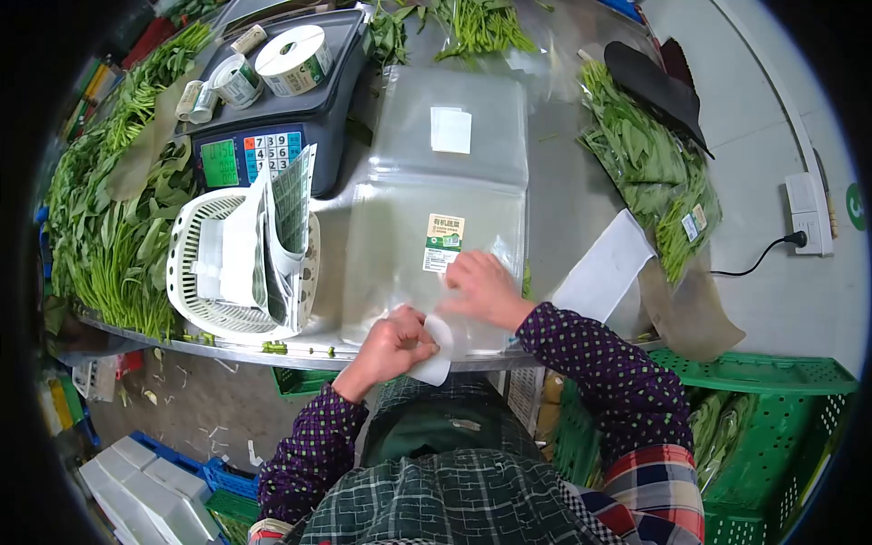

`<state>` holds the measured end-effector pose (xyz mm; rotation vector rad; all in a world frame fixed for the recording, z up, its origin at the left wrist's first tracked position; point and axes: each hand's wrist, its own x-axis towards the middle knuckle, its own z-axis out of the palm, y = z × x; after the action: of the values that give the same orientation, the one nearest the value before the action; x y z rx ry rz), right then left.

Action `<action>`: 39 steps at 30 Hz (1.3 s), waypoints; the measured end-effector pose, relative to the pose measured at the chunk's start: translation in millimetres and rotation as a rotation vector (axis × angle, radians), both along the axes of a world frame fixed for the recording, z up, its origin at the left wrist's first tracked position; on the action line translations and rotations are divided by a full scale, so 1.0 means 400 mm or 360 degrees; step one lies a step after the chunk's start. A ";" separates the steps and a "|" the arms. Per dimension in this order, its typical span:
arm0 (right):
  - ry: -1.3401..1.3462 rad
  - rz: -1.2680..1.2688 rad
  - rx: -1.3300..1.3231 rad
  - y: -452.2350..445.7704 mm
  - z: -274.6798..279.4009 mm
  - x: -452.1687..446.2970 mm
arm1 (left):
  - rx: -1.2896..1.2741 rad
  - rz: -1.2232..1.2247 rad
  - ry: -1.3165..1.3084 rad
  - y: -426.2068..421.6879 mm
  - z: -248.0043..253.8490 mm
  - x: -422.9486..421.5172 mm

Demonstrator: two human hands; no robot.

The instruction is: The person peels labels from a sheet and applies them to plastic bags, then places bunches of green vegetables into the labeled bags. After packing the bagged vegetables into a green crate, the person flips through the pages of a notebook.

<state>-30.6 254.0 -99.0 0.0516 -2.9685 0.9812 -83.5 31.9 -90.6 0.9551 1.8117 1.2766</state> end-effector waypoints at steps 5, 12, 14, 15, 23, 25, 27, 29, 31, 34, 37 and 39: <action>0.0058 0.0096 -0.0041 0.014 0.009 0.000 | 0.0029 0.0010 0.0027 -0.002 -0.025 0.011; 0.0684 -0.0984 0.0405 0.335 0.413 -0.429 | 0.0004 0.0013 0.0002 0.004 -0.012 0.006; 0.0852 -0.0651 0.0065 0.270 0.419 -0.447 | 0.0025 0.0042 0.0028 -0.004 -0.014 0.012; 0.0681 -0.0360 -0.0139 0.214 0.370 -0.421 | 0.0020 0.0043 -0.0019 -0.004 -0.020 0.015; -0.0076 0.0107 0.0310 0.153 -0.016 -0.342 | 0.0156 0.0071 0.0032 0.000 -0.072 0.027; -0.0205 0.0168 0.0311 0.160 0.016 -0.337 | 0.0149 0.0032 0.0035 -0.003 -0.086 0.026; -0.0168 0.0167 0.0308 0.131 0.053 -0.311 | 0.0252 0.0023 0.0138 -0.003 -0.112 0.019; -0.0121 0.0104 0.0286 0.084 0.155 -0.231 | 0.0186 0.0017 0.0070 -0.008 -0.107 0.010; 0.0050 -0.0025 0.0214 0.036 0.285 -0.128 | 0.0119 0.0139 -0.0147 -0.028 -0.068 0.015; 0.0499 -0.0097 0.0165 -0.024 0.483 0.063 | 0.0222 0.0324 -0.0404 -0.072 -0.049 0.059; 0.0765 -0.0302 0.0020 -0.104 0.646 0.257 | 0.0369 0.0437 -0.0289 -0.147 -0.016 0.139; 0.0782 -0.0442 -0.0100 -0.141 0.667 0.344 | 0.0481 0.0692 -0.0182 -0.203 0.018 0.171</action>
<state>107.1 197.7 167.8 -0.1025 -2.4177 0.8728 -14.9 -49.1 -83.5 0.6387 1.8279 1.8748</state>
